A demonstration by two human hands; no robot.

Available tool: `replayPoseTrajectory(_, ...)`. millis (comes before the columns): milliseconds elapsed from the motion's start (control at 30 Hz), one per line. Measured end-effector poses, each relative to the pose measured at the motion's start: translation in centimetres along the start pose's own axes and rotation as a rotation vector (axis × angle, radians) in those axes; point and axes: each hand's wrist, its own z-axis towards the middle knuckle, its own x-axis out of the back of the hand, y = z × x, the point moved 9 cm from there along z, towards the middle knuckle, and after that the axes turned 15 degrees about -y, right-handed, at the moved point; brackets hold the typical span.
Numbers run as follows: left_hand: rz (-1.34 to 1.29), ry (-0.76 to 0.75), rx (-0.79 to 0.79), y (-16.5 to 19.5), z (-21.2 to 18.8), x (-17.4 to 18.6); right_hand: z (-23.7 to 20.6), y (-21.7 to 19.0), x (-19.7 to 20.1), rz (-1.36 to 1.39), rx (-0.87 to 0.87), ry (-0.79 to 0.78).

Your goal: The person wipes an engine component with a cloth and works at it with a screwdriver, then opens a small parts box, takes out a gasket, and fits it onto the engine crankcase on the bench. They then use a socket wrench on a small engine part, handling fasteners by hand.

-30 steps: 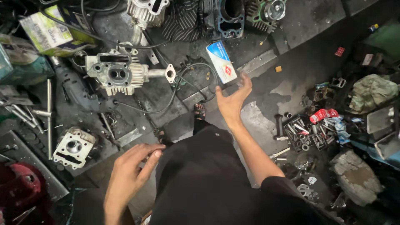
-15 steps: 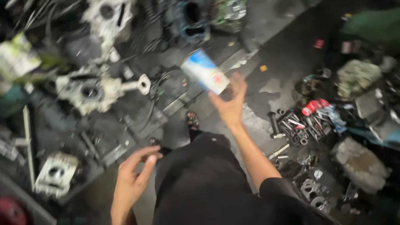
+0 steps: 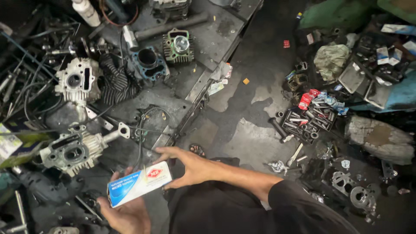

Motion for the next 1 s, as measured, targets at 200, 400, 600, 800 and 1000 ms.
replayPoseTrajectory(200,-0.008,0.057,0.012,-1.4,0.0,2.0,0.1,-0.5,0.0,0.000,0.007,-0.006)
replayPoseTrajectory(400,-0.181,0.092,-0.077,-2.8,-0.7,3.2,0.3,-0.5,-0.1,-0.032,0.012,-0.012)
replayPoseTrajectory(600,-0.196,0.186,-0.130,-3.0,-1.9,3.3,1.3,-0.7,-2.0,-0.116,-0.015,-0.077)
replayPoseTrajectory(800,-0.176,0.391,-0.209,-2.0,-3.4,4.2,2.5,-1.1,-4.6,-0.218,-0.043,-0.145)
replayPoseTrajectory(1000,-0.479,0.374,-0.275,-1.2,-2.3,5.1,3.3,0.7,-6.6,0.025,-0.161,-0.210)
